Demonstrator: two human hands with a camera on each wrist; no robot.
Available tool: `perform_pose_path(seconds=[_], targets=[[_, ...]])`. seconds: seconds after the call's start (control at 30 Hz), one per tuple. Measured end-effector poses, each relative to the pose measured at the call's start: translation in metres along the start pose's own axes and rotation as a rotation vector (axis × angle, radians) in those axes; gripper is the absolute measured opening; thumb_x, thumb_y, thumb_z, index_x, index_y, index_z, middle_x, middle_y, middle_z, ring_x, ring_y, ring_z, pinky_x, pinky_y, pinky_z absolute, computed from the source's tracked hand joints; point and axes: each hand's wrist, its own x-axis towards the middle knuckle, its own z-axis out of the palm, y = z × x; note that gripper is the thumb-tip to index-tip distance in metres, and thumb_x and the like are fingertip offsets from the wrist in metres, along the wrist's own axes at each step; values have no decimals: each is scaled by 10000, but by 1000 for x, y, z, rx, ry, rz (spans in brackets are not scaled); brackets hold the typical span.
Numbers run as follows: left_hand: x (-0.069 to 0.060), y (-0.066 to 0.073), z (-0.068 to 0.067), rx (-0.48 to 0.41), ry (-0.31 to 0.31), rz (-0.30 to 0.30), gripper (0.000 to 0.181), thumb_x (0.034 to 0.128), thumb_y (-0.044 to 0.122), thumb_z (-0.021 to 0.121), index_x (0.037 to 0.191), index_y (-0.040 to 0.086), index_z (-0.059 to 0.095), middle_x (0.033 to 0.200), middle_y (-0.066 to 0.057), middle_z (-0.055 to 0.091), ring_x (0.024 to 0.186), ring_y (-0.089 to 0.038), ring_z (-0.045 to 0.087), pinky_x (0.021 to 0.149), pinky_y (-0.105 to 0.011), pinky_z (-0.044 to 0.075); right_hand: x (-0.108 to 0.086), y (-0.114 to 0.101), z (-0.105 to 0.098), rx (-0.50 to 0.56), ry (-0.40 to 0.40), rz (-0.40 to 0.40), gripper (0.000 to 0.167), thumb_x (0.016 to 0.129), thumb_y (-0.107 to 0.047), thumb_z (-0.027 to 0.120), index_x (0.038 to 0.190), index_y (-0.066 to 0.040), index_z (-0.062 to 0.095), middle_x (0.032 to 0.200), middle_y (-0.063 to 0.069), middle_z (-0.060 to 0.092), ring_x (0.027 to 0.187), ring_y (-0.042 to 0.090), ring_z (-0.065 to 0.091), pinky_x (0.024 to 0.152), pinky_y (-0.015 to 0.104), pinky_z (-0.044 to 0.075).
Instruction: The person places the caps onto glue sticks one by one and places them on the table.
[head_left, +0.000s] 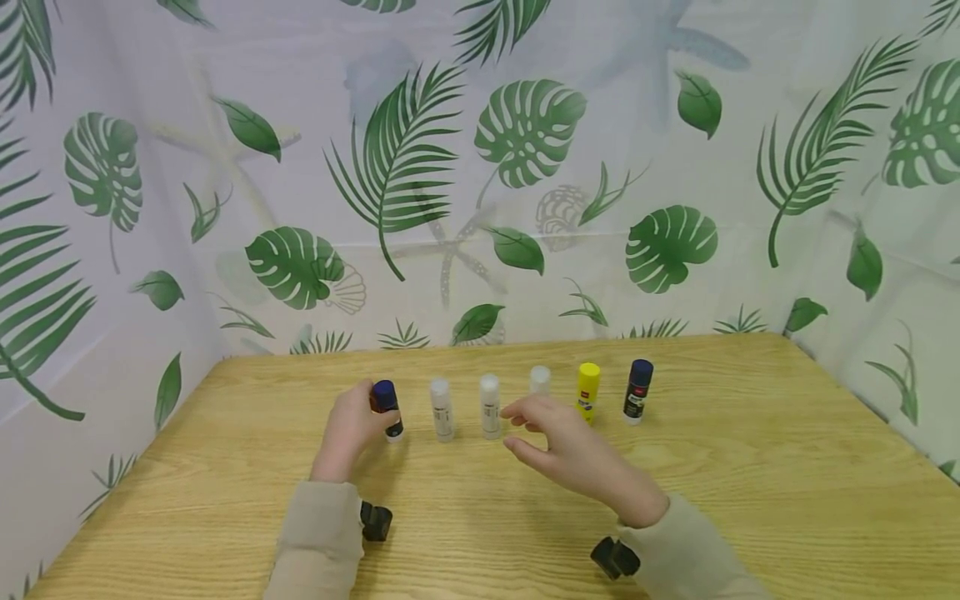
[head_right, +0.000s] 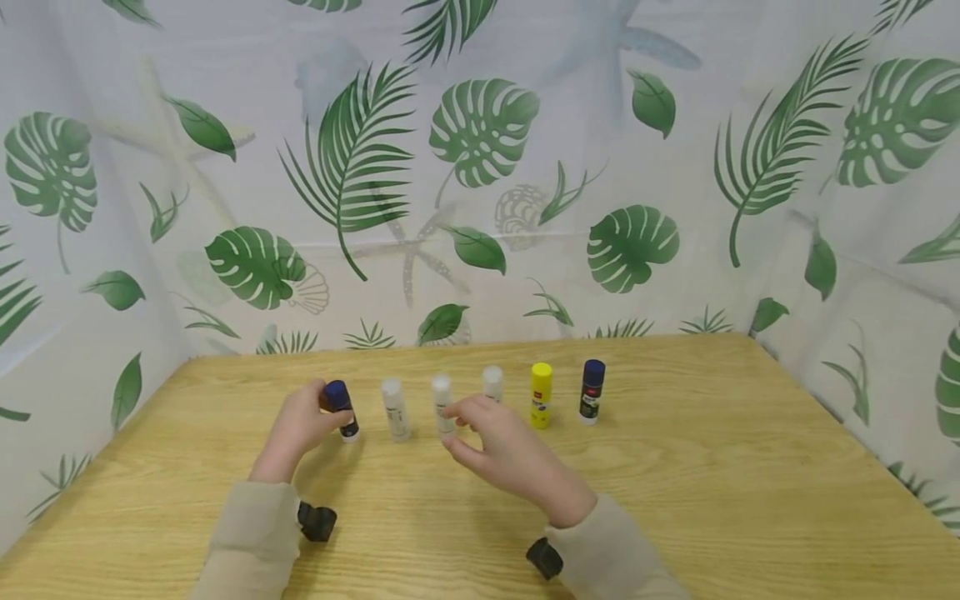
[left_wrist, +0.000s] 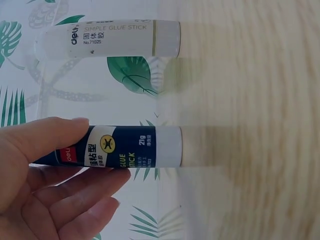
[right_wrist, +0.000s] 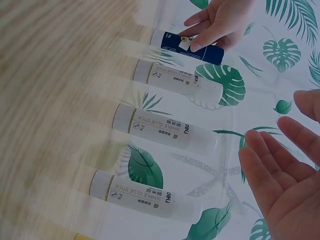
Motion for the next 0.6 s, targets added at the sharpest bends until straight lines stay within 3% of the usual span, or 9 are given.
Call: perform_pose_path(seconds=[0.4,0.6], targets=[[0,-2,-1,12,-17,10,283,743,147,694,900,-14,523,779,-107,577,694,-228,537,639,-377,442,0,-3,-1,-25,-11,18,216,832,-127,614,1034,-57,580,1011,35,580,880,137,542,747,287,466],[-5,8,-7,39,-24,-7,517,768,227,682,1155,-32,457,1043,-201,562,885,-307,548,733,-425,438,0,-1,-1,-27,-8,24,246,843,-134,603,1066,-36,571,1045,67,578,922,184,545,762,337,464]])
